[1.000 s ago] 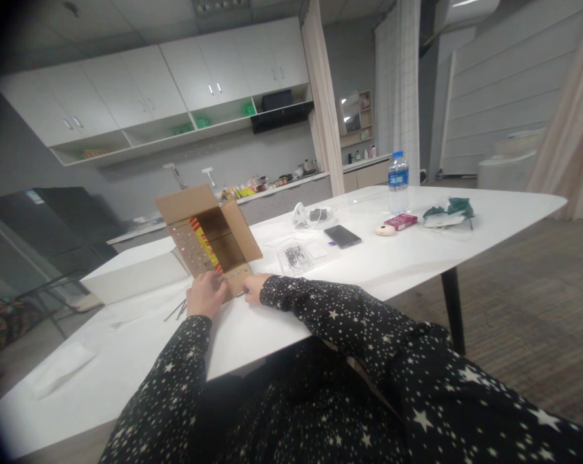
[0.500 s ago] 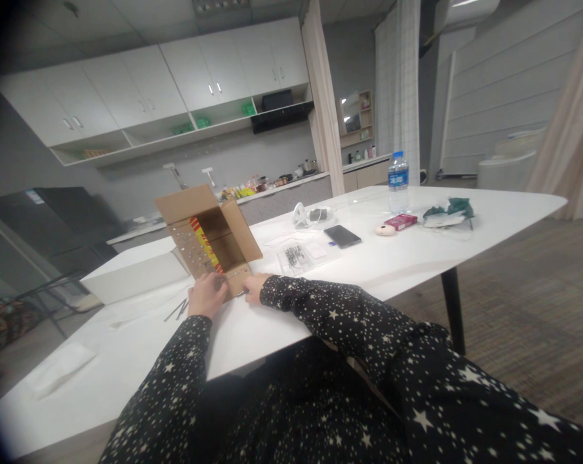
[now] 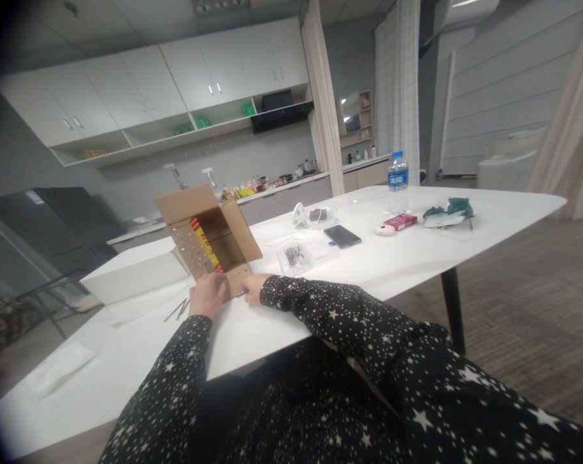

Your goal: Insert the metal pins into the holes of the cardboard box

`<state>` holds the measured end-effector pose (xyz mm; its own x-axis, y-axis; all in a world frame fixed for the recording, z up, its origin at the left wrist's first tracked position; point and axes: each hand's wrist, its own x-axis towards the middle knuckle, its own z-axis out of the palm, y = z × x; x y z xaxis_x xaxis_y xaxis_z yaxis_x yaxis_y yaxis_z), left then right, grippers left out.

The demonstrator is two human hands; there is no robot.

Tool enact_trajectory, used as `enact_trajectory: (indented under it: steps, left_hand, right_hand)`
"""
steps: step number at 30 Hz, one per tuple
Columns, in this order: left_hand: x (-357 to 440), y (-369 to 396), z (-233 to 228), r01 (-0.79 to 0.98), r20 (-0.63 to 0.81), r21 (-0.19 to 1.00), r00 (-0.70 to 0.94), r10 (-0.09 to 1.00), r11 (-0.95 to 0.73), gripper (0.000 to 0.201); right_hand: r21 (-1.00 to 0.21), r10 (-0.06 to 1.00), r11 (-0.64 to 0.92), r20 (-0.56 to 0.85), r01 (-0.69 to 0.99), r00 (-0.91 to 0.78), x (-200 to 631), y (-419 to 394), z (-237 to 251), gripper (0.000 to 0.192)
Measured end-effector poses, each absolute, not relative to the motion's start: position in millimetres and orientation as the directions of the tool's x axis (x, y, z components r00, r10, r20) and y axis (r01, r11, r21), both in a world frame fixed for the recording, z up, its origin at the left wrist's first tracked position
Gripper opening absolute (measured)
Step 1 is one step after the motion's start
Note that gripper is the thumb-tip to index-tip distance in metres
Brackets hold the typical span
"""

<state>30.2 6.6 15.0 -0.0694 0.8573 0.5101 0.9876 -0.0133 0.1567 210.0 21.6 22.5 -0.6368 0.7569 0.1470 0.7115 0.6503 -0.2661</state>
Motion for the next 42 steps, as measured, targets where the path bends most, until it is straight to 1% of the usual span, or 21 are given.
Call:
enact_trajectory:
  steps: [4,13,18,22,28,31,34,39,42]
  left_hand:
    - [31.6,5.6,16.2,0.986,0.518,0.166,-0.071,0.853,-0.019,0.022]
    - [34.0,3.9,18.8,0.982,0.562,0.183,-0.073,0.824,-0.038,0.021]
    - [36.4,3.6,20.9,0.971,0.628,0.230,-0.094,0.773,-0.069,0.021]
    - [38.5,1.3,23.7,0.953,0.679,0.278,-0.104,0.727,-0.122,0.020]
    - [40.3,-2.8,27.9,0.931,0.741,0.331,-0.154,0.653,-0.156,0.019]
    - [40.9,-3.4,27.5,0.922,0.734,0.339,-0.134,0.665,-0.189,0.017]
    - [42.1,-3.7,26.1,0.916,0.711,0.319,-0.061,0.700,-0.244,0.013]
    - [44.3,-4.9,25.5,0.914,0.664,0.282,0.033,0.747,-0.291,0.011]
    - [45.4,-5.3,25.5,0.910,0.607,0.274,0.089,0.790,-0.313,0.010]
  right_hand:
    - [-0.273,0.742,0.666,0.146,0.694,-0.655,211.2,22.5,23.1,0.034]
    - [-0.264,0.749,0.661,0.171,0.702,-0.640,208.4,25.2,18.2,0.030]
    - [-0.264,0.740,0.668,0.141,0.696,-0.657,211.5,22.4,22.4,0.034]
    - [-0.263,0.742,0.667,0.149,0.697,-0.653,213.7,20.5,23.7,0.036]
    - [-0.252,0.733,0.678,0.157,0.691,-0.662,212.3,22.2,21.1,0.034]
    - [-0.257,0.740,0.670,0.157,0.696,-0.654,211.8,21.9,21.2,0.034]
    - [-0.271,0.764,0.642,0.150,0.717,-0.627,211.9,20.4,22.4,0.033]
    - [-0.269,0.744,0.665,0.157,0.696,-0.650,213.3,18.3,24.6,0.033]
    - [-0.279,0.745,0.662,0.142,0.696,-0.652,214.0,17.1,26.3,0.033]
